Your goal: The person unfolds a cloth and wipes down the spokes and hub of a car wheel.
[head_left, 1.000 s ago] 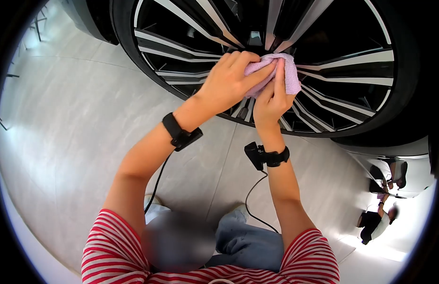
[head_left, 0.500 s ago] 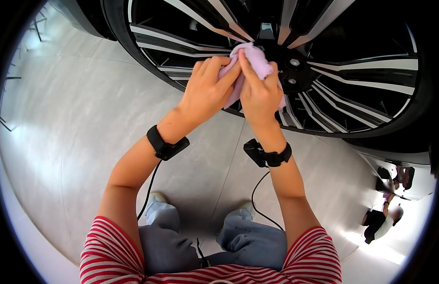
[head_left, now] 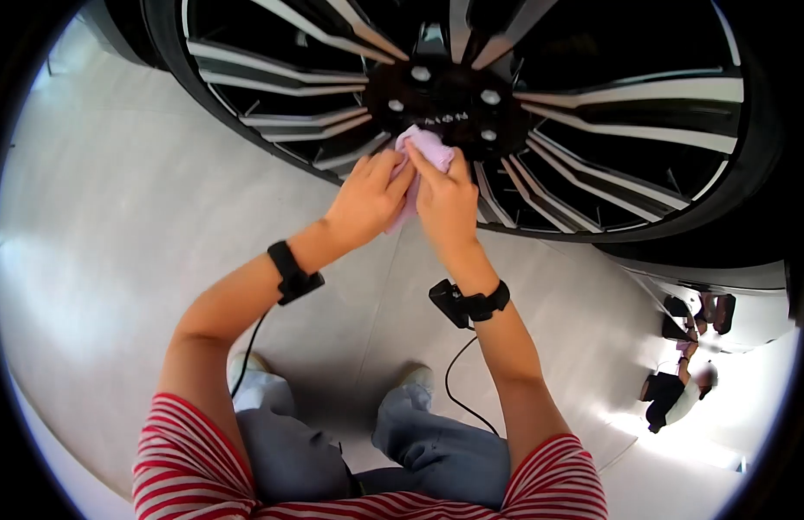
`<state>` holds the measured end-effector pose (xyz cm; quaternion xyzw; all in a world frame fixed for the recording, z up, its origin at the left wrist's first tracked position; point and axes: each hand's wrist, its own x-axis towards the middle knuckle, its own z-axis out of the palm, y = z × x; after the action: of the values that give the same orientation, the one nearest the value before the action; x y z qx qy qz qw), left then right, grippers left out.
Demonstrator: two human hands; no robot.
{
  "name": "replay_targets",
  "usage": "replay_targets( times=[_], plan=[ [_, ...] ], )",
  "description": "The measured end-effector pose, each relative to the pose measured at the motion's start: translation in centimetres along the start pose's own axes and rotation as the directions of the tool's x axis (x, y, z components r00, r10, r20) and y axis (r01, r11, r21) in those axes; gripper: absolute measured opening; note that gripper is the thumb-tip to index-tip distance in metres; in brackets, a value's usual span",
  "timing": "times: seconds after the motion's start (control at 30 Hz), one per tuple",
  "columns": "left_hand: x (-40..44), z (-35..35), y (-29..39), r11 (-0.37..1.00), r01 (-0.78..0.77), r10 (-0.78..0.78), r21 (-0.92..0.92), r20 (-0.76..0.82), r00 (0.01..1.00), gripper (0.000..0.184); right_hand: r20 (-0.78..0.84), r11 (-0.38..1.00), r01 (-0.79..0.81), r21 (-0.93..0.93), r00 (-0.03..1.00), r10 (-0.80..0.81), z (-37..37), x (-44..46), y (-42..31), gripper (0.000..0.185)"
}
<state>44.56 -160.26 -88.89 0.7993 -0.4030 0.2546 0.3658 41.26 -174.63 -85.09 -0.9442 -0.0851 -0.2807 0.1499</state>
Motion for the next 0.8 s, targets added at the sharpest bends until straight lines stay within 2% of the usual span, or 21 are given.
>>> replay_targets(
  times=[0.13, 0.23, 0.33, 0.43, 0.5, 0.6, 0.63, 0.73, 0.77, 0.8],
  plan=[
    [1.5, 1.3, 1.6, 0.995, -0.075, 0.073, -0.069, -0.022, 0.997, 0.041, 0.061, 0.978, -0.203, 0.054, 0.978, 0.2, -2.7, -0.9, -0.1, 0.04],
    [2.2, 2.7, 3.5, 0.991, -0.128, 0.125, -0.033, -0.09, 0.988, 0.039, 0.076, 0.962, -0.273, 0.026, 0.96, 0.27, -4.0, -1.5, -0.3, 0.042],
    [2.8, 2.8, 5.0, 0.986, -0.164, 0.165, 0.018, -0.098, 0.981, 0.039, 0.002, 0.955, -0.295, 0.043, 0.955, 0.295, -5.3, -2.0, -0.6, 0.042],
    [4.9, 1.8, 5.0, 0.974, -0.226, 0.223, -0.028, -0.084, 0.971, 0.042, -0.091, 0.968, -0.25, 0.027, 0.964, 0.251, -6.6, -1.6, 0.0, 0.042],
    [5.4, 1.3, 4.7, 0.966, -0.258, 0.257, 0.0, -0.06, 0.964, 0.044, -0.054, 0.966, -0.259, 0.027, 0.964, 0.26, -6.8, -1.4, 0.0, 0.044],
    [4.6, 0.9, 3.9, 0.968, -0.225, 0.224, 0.11, 0.021, 0.974, 0.042, -0.12, 0.997, -0.08, -0.022, 0.99, 0.077, -4.4, -1.4, 0.6, 0.056],
    [4.2, 0.6, 3.6, 0.933, -0.238, 0.228, 0.271, 0.069, 0.971, 0.037, -0.051, 0.995, -0.104, 0.001, 0.993, 0.104, -3.7, -1.6, 0.3, 0.061],
    [1.0, -0.2, 1.7, 0.95, -0.207, 0.181, 0.234, 0.129, 0.975, 0.034, 0.227, 0.986, -0.097, -0.134, 0.966, 0.126, -1.5, -2.4, -0.8, 0.059],
    [-0.3, -0.2, 0.8, 0.918, -0.22, 0.164, 0.331, 0.189, 0.968, 0.035, 0.3, 0.988, -0.089, -0.125, 0.946, 0.123, 0.5, -3.0, -0.3, 0.058],
    [-0.8, -0.9, 0.1, 0.9, -0.226, 0.147, 0.373, 0.226, 0.963, 0.036, 0.157, 0.971, 0.089, -0.22, 0.986, -0.055, 2.1, -3.4, -0.5, 0.055]
  ],
)
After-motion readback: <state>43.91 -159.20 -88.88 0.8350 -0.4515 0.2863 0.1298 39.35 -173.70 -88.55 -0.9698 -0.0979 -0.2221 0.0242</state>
